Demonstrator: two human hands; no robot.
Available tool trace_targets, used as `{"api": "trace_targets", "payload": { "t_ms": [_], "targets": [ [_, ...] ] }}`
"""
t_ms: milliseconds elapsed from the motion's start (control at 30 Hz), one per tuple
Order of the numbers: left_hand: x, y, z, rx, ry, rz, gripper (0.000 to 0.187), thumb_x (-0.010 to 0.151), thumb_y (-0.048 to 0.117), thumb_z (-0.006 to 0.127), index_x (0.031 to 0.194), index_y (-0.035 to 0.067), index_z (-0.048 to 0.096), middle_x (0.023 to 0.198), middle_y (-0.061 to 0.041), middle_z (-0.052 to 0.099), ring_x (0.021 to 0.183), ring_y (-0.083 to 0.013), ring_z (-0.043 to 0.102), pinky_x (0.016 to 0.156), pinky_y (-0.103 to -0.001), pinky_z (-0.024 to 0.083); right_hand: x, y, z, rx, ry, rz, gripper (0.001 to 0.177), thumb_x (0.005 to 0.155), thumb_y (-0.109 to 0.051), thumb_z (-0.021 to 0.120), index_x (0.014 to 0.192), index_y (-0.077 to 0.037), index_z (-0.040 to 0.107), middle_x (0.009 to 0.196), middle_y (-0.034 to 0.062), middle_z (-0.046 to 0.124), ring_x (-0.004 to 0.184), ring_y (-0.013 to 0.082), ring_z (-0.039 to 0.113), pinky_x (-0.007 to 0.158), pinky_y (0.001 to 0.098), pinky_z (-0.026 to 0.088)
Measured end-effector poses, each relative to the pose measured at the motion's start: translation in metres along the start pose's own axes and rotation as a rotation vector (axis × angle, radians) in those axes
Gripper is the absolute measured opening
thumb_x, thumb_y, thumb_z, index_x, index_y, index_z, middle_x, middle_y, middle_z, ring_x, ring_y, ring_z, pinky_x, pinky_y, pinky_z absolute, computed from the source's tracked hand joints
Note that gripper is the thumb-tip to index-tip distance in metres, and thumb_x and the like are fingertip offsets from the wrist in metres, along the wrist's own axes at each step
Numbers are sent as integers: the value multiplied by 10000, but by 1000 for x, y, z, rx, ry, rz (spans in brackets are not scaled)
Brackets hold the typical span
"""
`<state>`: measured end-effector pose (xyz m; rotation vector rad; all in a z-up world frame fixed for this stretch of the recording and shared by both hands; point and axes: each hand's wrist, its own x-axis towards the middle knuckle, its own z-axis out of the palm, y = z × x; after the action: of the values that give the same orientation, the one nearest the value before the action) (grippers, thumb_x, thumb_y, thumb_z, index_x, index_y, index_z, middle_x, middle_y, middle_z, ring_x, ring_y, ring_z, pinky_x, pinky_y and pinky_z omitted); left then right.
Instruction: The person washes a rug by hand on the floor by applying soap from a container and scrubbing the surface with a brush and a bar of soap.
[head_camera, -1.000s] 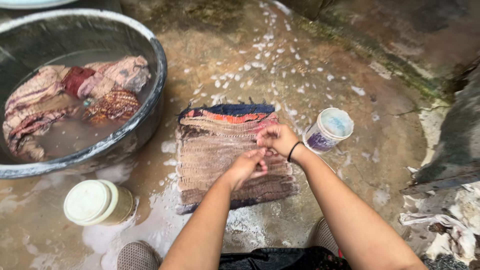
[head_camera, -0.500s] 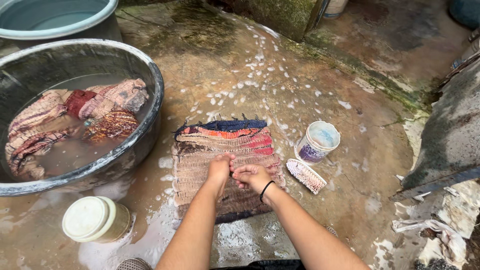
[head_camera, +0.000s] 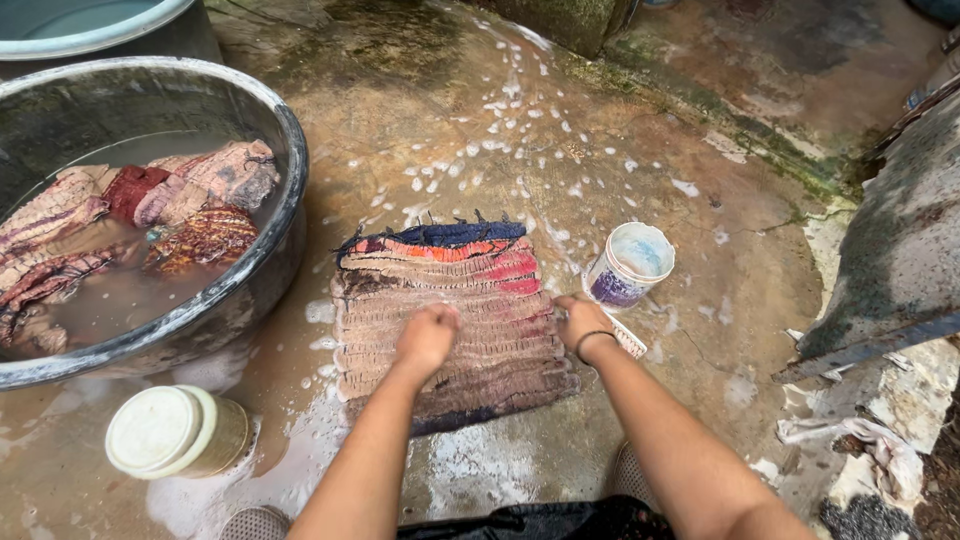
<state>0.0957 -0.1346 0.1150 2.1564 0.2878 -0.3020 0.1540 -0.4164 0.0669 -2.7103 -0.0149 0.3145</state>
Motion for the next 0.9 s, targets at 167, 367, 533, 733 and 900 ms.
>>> {"api": "trace_targets", "payload": {
  "t_ms": [167,367,533,733,900],
  "targets": [
    [16,24,-30,-858,14,-164,278,1071,290,365,937,114,534,775,-63,587,667,-160,644,593,-297,563,-28,22,-20,-339,-144,143,961,833,-173,825,1557,-327,212,1632,81,158,1490,338,290,1170,503,261],
    [46,7,-24,-845,53,-49,256,1057,305,438,1018,97,584,658,37,397,534,-109,361,453,-294,311,-39,52,-5,-8,-2,439,1158,709,-151,881,1631,-233,184,1455,220,521,1301,359,575,1108,426,456],
    [50,-6,26,-435,84,-138,628,1054,597,565,1316,26,551,1065,-49,631,912,-144,595,771,-368,493,-26,37,11,318,299,72,962,560,-149,898,1412,-108,452,1216,195,691,1124,314,680,999,387,532],
    [4,26,54,-173,130,43,736,846,473,829,1265,-24,483,1040,-182,726,948,-298,711,835,-423,541,-53,-81,13,505,291,-388,818,626,-151,835,1361,-79,483,1186,185,675,1101,327,680,949,397,540],
    [9,5,31,-626,179,134,326,884,162,779,1097,-19,610,895,-130,754,719,-203,713,586,-331,567,-54,-108,-14,454,167,-512,829,602,-141,844,1340,-92,470,1100,159,655,1099,323,630,979,389,501]
  ]
}}
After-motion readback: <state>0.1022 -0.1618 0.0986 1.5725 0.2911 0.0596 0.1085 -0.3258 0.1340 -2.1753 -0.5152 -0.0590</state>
